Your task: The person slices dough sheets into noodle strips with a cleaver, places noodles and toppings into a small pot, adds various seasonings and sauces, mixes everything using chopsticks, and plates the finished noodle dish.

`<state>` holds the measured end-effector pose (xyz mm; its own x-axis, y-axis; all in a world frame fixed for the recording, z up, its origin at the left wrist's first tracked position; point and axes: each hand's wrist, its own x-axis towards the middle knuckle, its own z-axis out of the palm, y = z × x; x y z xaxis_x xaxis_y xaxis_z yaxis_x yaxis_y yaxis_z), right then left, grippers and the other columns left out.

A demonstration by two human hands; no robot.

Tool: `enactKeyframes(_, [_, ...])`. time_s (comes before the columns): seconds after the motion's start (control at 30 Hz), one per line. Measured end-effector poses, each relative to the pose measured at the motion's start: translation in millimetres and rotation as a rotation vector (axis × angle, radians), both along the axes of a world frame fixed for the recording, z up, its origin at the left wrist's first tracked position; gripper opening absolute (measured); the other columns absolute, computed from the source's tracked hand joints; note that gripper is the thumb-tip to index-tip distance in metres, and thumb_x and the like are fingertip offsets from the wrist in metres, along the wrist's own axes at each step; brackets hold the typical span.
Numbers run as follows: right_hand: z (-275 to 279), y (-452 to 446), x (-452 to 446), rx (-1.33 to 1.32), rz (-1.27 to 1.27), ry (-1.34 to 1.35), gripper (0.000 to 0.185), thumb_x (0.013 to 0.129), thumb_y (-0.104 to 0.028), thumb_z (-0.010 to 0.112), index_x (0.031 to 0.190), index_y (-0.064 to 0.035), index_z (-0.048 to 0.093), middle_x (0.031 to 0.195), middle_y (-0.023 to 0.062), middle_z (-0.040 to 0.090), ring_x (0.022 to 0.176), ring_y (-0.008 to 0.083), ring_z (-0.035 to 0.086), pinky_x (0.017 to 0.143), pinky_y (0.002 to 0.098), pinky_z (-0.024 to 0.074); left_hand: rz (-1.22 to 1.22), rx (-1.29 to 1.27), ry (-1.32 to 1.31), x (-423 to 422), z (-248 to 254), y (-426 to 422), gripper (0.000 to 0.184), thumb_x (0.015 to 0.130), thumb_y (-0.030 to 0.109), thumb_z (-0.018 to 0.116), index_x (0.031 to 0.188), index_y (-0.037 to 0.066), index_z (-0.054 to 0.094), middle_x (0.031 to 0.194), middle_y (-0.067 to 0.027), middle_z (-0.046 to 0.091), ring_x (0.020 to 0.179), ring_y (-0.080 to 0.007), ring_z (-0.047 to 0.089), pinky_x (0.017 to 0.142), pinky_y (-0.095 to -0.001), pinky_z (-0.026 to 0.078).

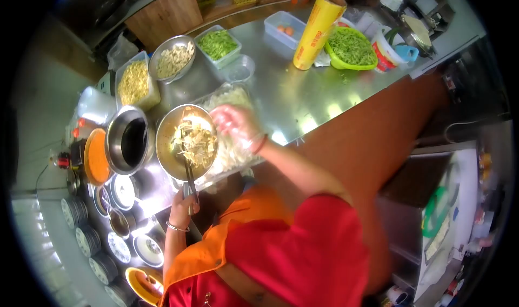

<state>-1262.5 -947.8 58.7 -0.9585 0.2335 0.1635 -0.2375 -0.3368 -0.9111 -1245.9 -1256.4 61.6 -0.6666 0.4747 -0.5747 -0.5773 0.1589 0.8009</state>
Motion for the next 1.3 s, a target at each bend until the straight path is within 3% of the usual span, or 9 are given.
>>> enactKeyframes(0.13, [-62,41,34,0.11,-0.205,-0.5,0.021,0.094,-0.022,0.063,0.104,-0.0037,0.062,0.086,0.0052,0.065,0.064,0.0104,0.06,0.056,0.0261,0.0514,0.143,-0.002,0.012,60,-3,-54,0.009,0.083,0.002,0.05,0.092,0.001,0.052,0.061,-0.0042,0.051,0.047,-0.0133,0.047,0.043,-0.0258,0.036])
enactKeyframes(0.37, [-142,-24,142,-0.437,0.091,-1.047,0.047,0.088,-0.036,0.07,0.109,0.0042,0.056,0.091,0.014,0.065,0.066,0.0186,0.061,0.058,0.0286,0.056,0.429,-0.02,-0.055,171,-36,-148,0.008,0.087,0.005,0.05,0.093,0.001,0.053,0.064,-0.004,0.051,0.048,-0.0127,0.048,0.044,-0.0256,0.037])
enactKeyframes(0.77, [-252,-76,75,-0.583,0.066,-0.939,0.032,0.096,-0.035,0.056,0.087,-0.0043,0.055,0.071,0.0099,0.061,0.056,0.0211,0.059,0.046,0.0315,0.0507,0.489,-0.032,0.028,223,-41,-181,0.008,0.089,0.007,0.05,0.097,0.004,0.05,0.068,-0.0018,0.048,0.047,-0.0111,0.047,0.042,-0.0245,0.037])
enactKeyframes(0.83, [-210,-89,83,-0.668,-0.048,-0.959,0.033,0.097,-0.032,0.053,0.08,-0.004,0.057,0.064,0.0092,0.059,0.05,0.0215,0.057,0.043,0.0314,0.0486,0.434,-0.053,0.054,220,-36,-167,0.008,0.09,0.007,0.051,0.097,0.004,0.05,0.067,-0.0015,0.048,0.047,-0.0108,0.047,0.041,-0.0244,0.037])
enactKeyframes(0.97, [-192,-71,129,0.128,0.233,-0.977,0.017,0.089,-0.016,0.056,0.082,-0.003,0.064,0.071,0.0126,0.066,0.066,0.0243,0.066,0.055,0.0359,0.053,0.365,-0.139,0.053,214,-6,-107,0.009,0.088,0.003,0.047,0.096,0.004,0.049,0.068,-0.0018,0.048,0.046,-0.0102,0.045,0.04,-0.0241,0.035])
enactKeyframes(1.0, [-190,-61,151,1.02,0.337,-0.635,0.017,0.086,-0.017,0.057,0.082,-0.0034,0.067,0.074,0.0139,0.068,0.07,0.026,0.067,0.059,0.0369,0.0541,0.321,-0.129,0.072,212,-4,-90,0.009,0.088,0.003,0.047,0.096,0.004,0.049,0.068,-0.0021,0.048,0.046,-0.0103,0.045,0.04,-0.024,0.035])
enactKeyframes(1.07, [-160,-25,207,1.852,0.553,-0.246,0.017,0.081,-0.017,0.058,0.08,-0.0055,0.072,0.081,0.0151,0.07,0.079,0.0285,0.069,0.068,0.0391,0.0555,0.193,-0.106,0.106,205,-10,-58,0.01,0.086,0.002,0.046,0.095,0.003,0.048,0.069,-0.0024,0.049,0.046,-0.0104,0.045,0.04,-0.0241,0.035])
enactKeyframes(1.17, [-188,42,299,1.706,0.73,-0.454,0.018,0.08,-0.015,0.058,0.083,-0.0083,0.075,0.089,0.0132,0.071,0.086,0.0307,0.069,0.074,0.0419,0.0553,0.02,-0.191,0.114,199,16,24,0.008,0.086,0.001,0.045,0.093,0.003,0.048,0.062,-0.0034,0.046,0.045,-0.0111,0.044,0.039,-0.0247,0.035])
enactKeyframes(1.3, [-308,139,456,1.572,0.314,-1.045,0.022,0.085,-0.019,0.057,0.093,-0.0104,0.075,0.096,0.0121,0.071,0.088,0.0299,0.068,0.075,0.0415,0.0551,-0.241,-0.07,0.258,190,-41,120,0.004,0.086,0.001,0.047,0.09,0.003,0.047,0.059,-0.0038,0.044,0.044,-0.0118,0.043,0.039,-0.0246,0.035])
